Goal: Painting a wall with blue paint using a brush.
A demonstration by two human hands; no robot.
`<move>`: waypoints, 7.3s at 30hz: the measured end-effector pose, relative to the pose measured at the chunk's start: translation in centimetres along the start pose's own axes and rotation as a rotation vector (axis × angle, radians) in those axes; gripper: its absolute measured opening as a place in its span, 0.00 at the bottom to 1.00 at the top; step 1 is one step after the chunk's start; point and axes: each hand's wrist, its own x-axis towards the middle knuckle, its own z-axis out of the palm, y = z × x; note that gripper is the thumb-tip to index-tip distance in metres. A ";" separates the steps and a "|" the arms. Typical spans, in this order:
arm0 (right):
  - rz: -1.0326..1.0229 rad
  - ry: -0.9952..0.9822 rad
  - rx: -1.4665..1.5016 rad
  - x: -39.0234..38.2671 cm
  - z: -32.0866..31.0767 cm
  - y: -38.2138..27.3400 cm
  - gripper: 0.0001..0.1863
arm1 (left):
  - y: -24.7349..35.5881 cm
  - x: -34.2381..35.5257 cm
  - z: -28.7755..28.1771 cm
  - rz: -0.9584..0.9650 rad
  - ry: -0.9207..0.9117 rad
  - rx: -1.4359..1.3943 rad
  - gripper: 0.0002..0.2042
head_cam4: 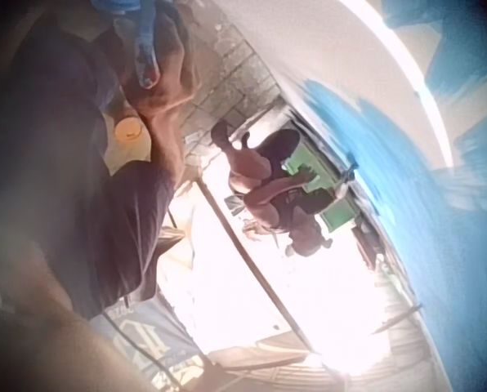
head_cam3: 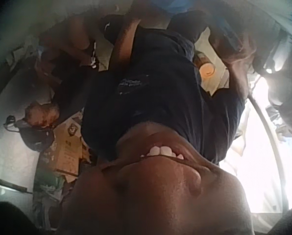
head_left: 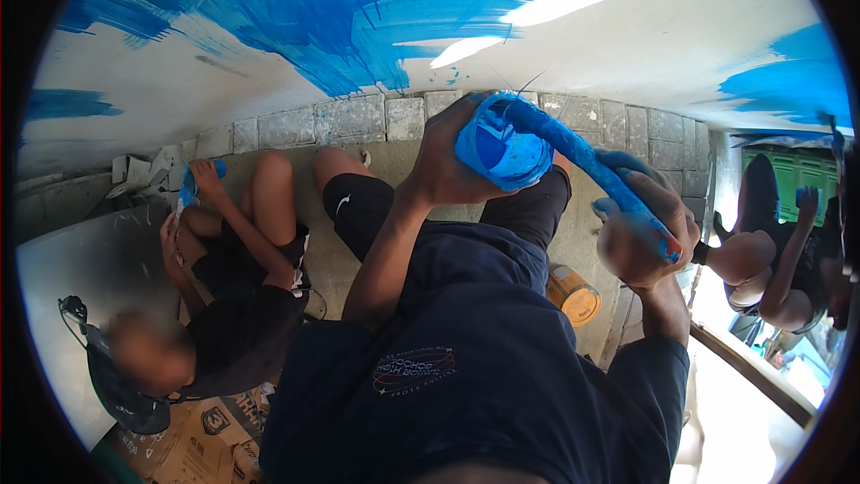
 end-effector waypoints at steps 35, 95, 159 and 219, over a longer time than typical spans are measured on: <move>0.239 0.189 0.234 -0.9 1.0 -0.1 0.20 | -1.6 -0.8 0.2 -0.084 -0.010 -0.013 0.42; 0.781 0.959 1.310 -0.8 5.9 6.6 0.23 | -9.0 -12.8 0.4 -0.290 0.326 0.170 0.33; 0.085 1.734 -0.146 7.9 -19.2 22.8 0.10 | -15.7 -18.7 -1.0 -0.370 0.416 0.363 0.37; 0.132 1.734 -0.366 9.8 -23.3 22.6 0.09 | -14.1 -17.9 -0.2 -0.353 0.434 0.275 0.35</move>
